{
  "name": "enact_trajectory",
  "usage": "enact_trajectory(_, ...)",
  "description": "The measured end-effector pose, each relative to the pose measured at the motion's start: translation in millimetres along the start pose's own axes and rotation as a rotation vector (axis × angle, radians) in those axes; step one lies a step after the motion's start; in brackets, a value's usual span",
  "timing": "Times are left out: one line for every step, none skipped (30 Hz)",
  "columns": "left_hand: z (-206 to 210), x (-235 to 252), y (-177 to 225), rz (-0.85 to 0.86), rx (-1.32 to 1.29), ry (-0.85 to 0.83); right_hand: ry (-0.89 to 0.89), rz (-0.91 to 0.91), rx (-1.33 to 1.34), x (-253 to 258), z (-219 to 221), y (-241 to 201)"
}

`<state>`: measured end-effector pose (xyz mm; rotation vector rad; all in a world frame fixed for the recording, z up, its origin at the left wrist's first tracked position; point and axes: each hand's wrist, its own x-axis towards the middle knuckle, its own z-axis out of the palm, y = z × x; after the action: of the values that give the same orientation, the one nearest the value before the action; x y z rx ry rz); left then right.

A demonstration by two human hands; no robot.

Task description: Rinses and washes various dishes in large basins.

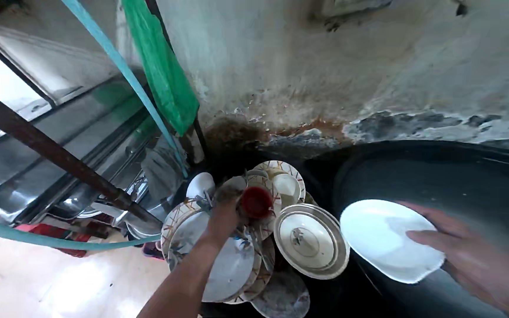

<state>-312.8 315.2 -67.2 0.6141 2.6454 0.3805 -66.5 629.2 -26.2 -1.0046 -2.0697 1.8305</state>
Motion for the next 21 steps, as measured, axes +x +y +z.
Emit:
enact_trajectory(3.9, 4.5, -5.9, 0.01, 0.013, 0.0, -0.009, -0.019, -0.007, 4.0, 12.7, -9.3)
enact_trajectory(4.6, 7.1, -8.1, 0.014, 0.022, 0.01, -0.033, -0.037, -0.014, 7.7, 26.0, -20.2)
enact_trajectory(1.8, 9.1, -5.7, 0.008, 0.024, 0.019, -0.061, -0.05, -0.016, 11.3, 39.9, -32.3)
enact_trajectory(-3.7, 11.0, 0.6, -0.007, 0.005, 0.022, -0.088, -0.058, -0.016, 15.5, 53.8, -44.6)
enact_trajectory(-9.2, 12.4, 7.8, -0.022, -0.034, 0.033, -0.115, -0.071, -0.023, 18.9, 68.7, -57.1)
enact_trajectory(-14.5, 13.5, 14.7, -0.035, -0.071, 0.04, -0.144, -0.08, -0.032, 22.3, 83.7, -69.5)
enact_trajectory(-20.9, 12.8, 23.0, -0.049, -0.099, 0.037, -0.165, -0.1, -0.06, 25.5, 99.2, -81.5)
enact_trajectory(-27.6, 11.2, 31.8, -0.071, -0.106, 0.02, -0.182, -0.126, -0.1, 28.5, 114.8, -93.7)
enact_trajectory(-32.1, 9.5, 38.1, -0.08, -0.096, 0.001, -0.196, -0.169, -0.156, 30.1, 130.0, -105.8)
enact_trajectory(-35.0, 7.0, 42.7, -0.078, -0.083, -0.01, -0.204, -0.226, -0.229, 31.0, 144.2, -117.0)
enact_trajectory(-37.9, 4.0, 46.2, -0.072, -0.076, -0.014, -0.201, -0.3, -0.311, 30.1, 157.6, -127.5)
enact_trajectory(-40.7, 2.0, 48.4, -0.069, -0.076, -0.012, -0.198, -0.4, -0.4, 27.7, 169.6, -137.1)
enact_trajectory(-43.9, 2.8, 49.4, -0.073, -0.06, -0.016, -0.202, -0.494, -0.5, 24.9, 180.0, -145.8)
enact_trajectory(-49.6, 3.0, 50.1, -0.07, -0.048, -0.034, -0.195, -0.605, -0.616, 23.3, 188.6, -152.1)
enact_trajectory(-54.7, 4.4, 46.9, -0.043, -0.044, -0.05, -0.156, -0.756, -0.722, 24.3, 195.5, -153.4)
enact_trajectory(-58.7, 7.2, 39.8, -0.01, -0.075, -0.054, -0.104, -0.911, -0.779, 28.4, 199.8, -151.8)
enact_trajectory(-63.3, 7.3, 30.9, 0.014, -0.149, -0.043, -0.065, -1.007, -0.804, 31.9, 200.3, -150.5)
enact_trajectory(-68.6, 2.9, 22.1, 0.011, -0.285, -0.027, -0.039, -1.054, -0.799, 33.3, 196.6, -148.7)
enact_trajectory(-69.5, -0.4, 11.3, -0.023, -0.48, 0.009, -0.023, -1.051, -0.79, 32.6, 188.9, -145.7)
enact_trajectory(-69.4, -3.7, 1.5, -0.085, -0.673, 0.05, -0.013, -1.023, -0.783, 31.2, 177.7, -141.2)
enact_trajectory(-67.2, -6.9, -6.8, -0.152, -0.861, 0.117, 0.002, -0.996, -0.77, 30.5, 164.0, -134.4)
